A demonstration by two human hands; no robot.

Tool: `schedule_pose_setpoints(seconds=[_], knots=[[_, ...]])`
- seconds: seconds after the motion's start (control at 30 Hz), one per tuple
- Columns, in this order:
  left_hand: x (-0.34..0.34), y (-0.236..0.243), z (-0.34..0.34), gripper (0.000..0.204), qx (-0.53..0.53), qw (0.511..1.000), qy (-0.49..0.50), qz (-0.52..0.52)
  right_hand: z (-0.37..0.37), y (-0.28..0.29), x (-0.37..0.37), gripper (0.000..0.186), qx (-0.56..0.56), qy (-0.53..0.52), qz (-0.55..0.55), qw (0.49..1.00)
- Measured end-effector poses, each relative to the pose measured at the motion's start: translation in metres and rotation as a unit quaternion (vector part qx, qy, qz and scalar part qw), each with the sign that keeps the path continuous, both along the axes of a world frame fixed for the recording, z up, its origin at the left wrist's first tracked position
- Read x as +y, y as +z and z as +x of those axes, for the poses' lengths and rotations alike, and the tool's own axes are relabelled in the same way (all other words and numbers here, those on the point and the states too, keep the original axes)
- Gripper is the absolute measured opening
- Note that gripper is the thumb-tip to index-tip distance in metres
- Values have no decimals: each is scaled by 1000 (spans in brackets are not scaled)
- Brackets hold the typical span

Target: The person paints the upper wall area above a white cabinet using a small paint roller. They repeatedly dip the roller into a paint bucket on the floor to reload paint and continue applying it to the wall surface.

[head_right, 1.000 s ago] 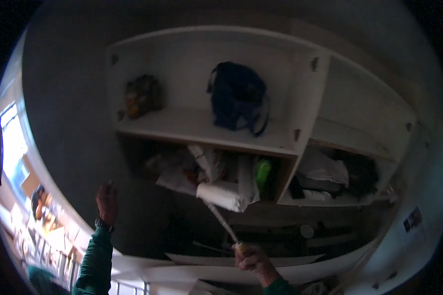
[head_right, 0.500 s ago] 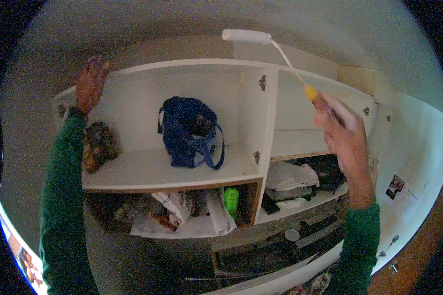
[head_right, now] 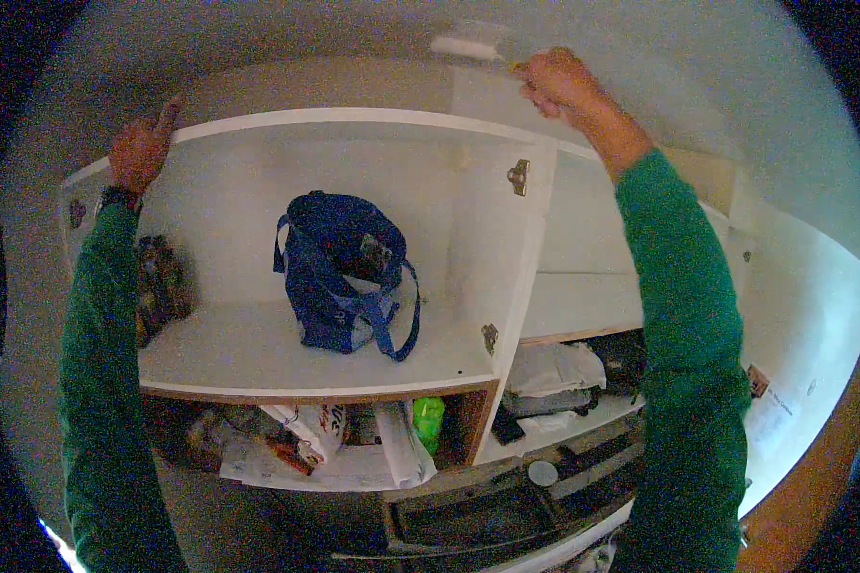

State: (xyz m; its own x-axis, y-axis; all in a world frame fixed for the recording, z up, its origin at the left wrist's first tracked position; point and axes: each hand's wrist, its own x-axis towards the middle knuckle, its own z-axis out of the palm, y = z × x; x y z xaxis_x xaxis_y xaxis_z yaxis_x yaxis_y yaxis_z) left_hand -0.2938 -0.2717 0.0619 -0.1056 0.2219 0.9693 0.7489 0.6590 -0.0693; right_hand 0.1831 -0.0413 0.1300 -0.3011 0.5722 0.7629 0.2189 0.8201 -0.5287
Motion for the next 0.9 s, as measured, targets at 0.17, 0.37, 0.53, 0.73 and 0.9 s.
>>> schedule_pose_setpoints(seconds=[0.17,0.37,0.53,0.73,0.9], knots=[[20,10,-26,79,-42,995,-46,75,-23,76,140,16,-186,-27,207,960],[-1,0,-16,45,52,996,73,2,-63,51,106,17,-18,-17,-65,998],[3,3,-19,42,74,987,138,-47,-30,25,75,16,43,70,-59,995],[2,2,-31,43,15,998,50,-19,17,-47,-58,29,143,127,-26,981],[3,1,6,64,0,999,-33,-1,72,-81,-164,37,171,134,42,975]])
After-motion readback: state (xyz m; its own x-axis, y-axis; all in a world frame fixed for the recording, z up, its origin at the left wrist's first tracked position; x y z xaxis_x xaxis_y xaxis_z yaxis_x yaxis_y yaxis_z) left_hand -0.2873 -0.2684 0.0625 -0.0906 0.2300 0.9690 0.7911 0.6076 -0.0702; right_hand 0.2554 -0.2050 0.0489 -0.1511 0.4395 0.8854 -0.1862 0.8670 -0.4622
